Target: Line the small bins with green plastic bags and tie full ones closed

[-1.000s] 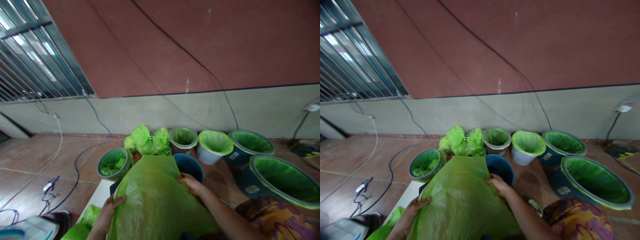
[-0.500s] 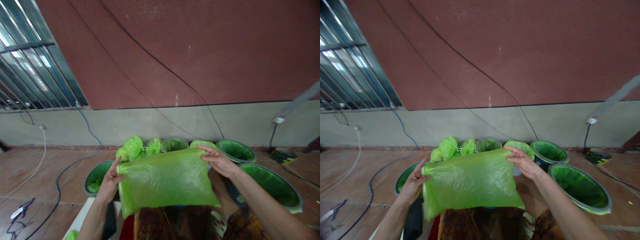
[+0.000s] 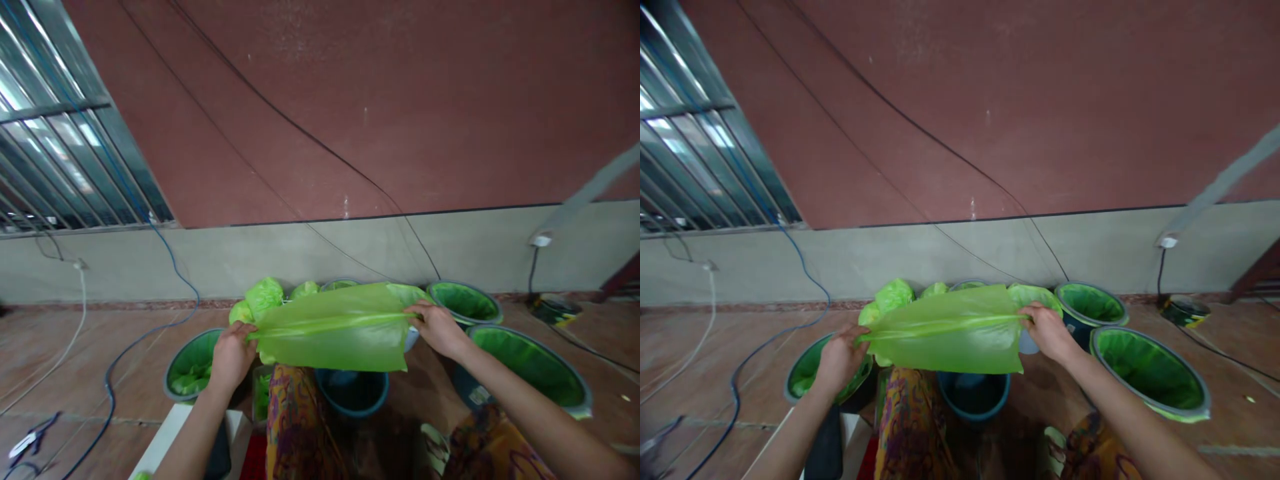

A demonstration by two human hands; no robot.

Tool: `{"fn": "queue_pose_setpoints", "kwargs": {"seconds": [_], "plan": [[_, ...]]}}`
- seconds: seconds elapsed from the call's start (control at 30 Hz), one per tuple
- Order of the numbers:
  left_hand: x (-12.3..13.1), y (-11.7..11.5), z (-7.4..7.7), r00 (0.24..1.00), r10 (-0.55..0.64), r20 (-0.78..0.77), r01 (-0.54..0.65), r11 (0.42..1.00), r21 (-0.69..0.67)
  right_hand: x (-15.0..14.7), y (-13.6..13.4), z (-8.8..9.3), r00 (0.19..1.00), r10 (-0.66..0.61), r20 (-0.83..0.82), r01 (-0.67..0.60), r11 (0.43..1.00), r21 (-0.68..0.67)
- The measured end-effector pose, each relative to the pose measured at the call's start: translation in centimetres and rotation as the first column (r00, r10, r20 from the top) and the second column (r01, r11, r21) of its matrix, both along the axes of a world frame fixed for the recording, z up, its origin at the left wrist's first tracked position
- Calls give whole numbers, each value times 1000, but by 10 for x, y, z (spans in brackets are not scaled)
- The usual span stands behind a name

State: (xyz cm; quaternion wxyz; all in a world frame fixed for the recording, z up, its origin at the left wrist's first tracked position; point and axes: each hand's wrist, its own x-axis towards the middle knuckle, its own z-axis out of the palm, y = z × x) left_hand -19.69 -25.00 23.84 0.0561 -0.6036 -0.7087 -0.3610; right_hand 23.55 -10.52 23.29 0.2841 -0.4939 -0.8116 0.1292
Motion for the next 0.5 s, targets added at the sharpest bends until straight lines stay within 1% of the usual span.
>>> {"fn": "queue_pose_setpoints", "kwargs": {"seconds": [0.07, 0.13, 0.17, 0.23, 0.3, 0.33, 0.37, 0.4, 0.43, 0.5], "plan": [[-1, -4, 5, 998, -18, 63, 13, 997, 81, 3, 1, -4, 996, -10, -84, 10, 1000, -7], [-1, -9, 12, 982, -69, 178, 41, 987, 156, 5, 3, -9, 962, -25, -272, 19, 1000, -23], [-1, -12, 15, 963, -103, 248, 60, 983, 175, 5, 2, -12, 920, -37, -390, 19, 999, -49], [2, -16, 18, 903, -172, 394, 111, 979, 174, 1, 0, -18, 776, -79, -626, 0, 992, -126], [8, -19, 18, 854, -189, 485, 132, 980, 150, -7, -5, -24, 612, -120, -782, -47, 981, -188], [13, -20, 17, 858, -163, 488, 107, 984, 142, -12, -7, -26, 549, -143, -823, -48, 978, -202], [18, -21, 17, 880, -111, 461, 53, 989, 138, -17, -10, -27, 517, -168, -839, -18, 978, -207], [24, -21, 17, 910, -34, 413, -24, 991, 133, -22, -13, -27, 520, -193, -832, 46, 979, -198], [29, -22, 17, 933, 60, 356, -111, 986, 125, -25, -15, -26, 554, -218, -803, 135, 976, -172], [40, -25, 20, 940, 225, 256, -252, 965, 77, -29, -18, -21, 667, -273, -694, 322, 945, -63]]}}
